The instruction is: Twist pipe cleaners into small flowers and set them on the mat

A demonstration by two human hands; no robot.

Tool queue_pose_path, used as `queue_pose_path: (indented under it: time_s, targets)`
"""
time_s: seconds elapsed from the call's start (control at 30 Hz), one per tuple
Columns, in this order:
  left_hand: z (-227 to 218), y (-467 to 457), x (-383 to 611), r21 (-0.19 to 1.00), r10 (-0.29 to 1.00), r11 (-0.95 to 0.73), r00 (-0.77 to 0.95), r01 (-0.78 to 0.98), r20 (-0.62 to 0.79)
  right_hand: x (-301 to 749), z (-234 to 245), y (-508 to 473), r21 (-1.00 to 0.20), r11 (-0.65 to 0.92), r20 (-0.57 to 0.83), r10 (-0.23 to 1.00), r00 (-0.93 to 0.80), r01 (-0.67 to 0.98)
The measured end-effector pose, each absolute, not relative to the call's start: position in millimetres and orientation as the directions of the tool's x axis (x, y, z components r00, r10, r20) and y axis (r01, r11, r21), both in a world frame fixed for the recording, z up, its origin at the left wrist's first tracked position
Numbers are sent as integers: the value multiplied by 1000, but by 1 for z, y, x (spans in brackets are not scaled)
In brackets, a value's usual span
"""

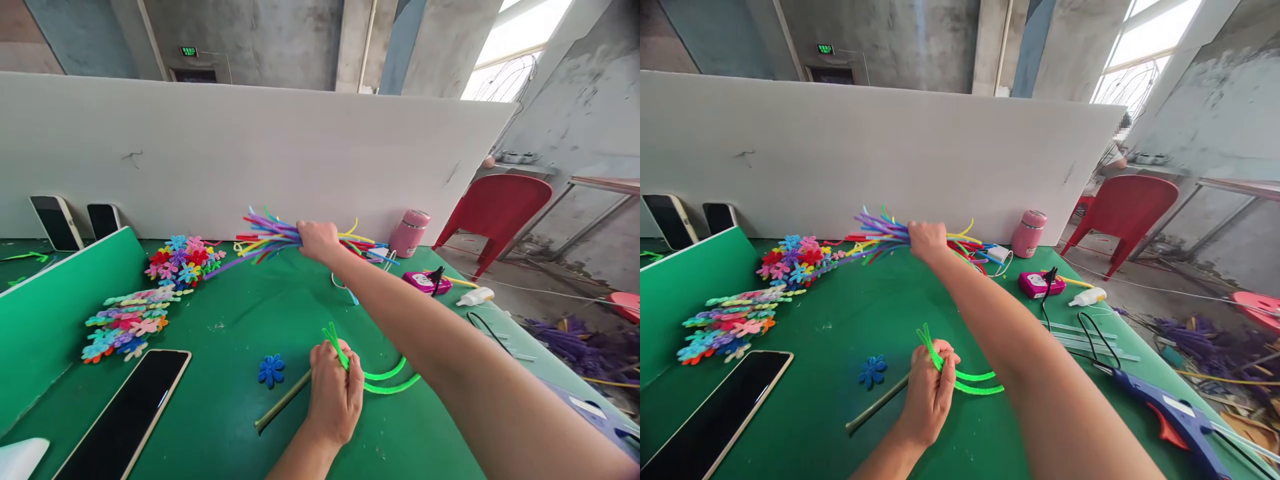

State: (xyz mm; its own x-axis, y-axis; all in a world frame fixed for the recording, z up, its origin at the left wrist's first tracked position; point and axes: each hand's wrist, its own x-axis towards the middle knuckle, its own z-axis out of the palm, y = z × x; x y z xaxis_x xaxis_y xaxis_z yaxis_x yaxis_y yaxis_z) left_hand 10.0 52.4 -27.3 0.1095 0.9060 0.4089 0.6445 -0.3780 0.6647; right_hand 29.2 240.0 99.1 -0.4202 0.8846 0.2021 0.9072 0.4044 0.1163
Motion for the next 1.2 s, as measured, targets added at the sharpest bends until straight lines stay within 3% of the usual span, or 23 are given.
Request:
queue_pose_path:
  time_s: [0.17, 0.3, 0.53, 0.87, 1.2]
  targets:
    - [-27, 53, 10, 677, 899, -382, 83, 629, 430, 35, 59, 236, 59, 508, -10, 861, -509, 859]
    - [-28, 53, 10, 694, 899, -387, 80, 607, 431, 58, 58, 238, 50, 490, -57, 871, -487, 870]
    - [-29, 54, 12, 685, 891, -400, 83, 609, 447, 96, 39, 227, 78, 325, -14, 946, -325, 943]
    - [-25, 55, 10, 636, 865, -446, 122, 629, 486, 115, 28, 195, -6, 341, 206, 920, -332, 940]
    - [-22, 54, 9, 614, 868, -443, 141, 653, 476, 145, 17, 160, -51, 334, 93, 940, -329, 941]
